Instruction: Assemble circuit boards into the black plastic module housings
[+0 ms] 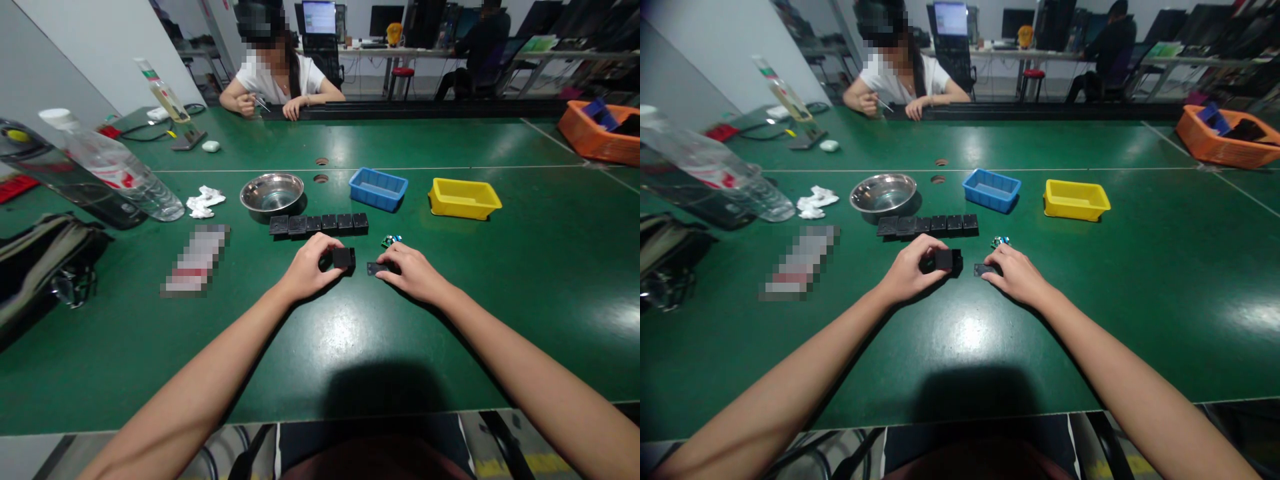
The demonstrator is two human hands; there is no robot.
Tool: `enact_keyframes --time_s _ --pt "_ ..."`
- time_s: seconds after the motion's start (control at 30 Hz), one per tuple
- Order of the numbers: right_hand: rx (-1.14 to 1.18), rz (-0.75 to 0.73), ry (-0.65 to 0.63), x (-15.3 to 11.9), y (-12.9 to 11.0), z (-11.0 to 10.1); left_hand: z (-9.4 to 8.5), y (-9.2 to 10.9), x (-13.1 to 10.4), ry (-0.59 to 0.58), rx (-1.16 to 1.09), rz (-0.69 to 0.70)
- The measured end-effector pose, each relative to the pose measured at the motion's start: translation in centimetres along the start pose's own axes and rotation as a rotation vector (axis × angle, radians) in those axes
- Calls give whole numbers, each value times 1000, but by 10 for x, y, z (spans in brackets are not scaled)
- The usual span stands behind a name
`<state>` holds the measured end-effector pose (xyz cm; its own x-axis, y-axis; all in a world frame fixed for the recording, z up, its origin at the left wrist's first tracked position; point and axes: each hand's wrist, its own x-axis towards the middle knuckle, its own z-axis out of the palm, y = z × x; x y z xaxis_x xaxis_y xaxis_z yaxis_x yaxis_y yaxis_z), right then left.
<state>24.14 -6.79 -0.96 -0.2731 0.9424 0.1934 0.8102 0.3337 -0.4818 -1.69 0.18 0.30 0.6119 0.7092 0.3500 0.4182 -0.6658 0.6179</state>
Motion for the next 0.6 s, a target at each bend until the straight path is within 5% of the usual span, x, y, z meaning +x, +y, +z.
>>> enact_keyframes --time_s 0.6 --pt "162 51 22 1 -4 1 0 0 -1 -19 58 9"
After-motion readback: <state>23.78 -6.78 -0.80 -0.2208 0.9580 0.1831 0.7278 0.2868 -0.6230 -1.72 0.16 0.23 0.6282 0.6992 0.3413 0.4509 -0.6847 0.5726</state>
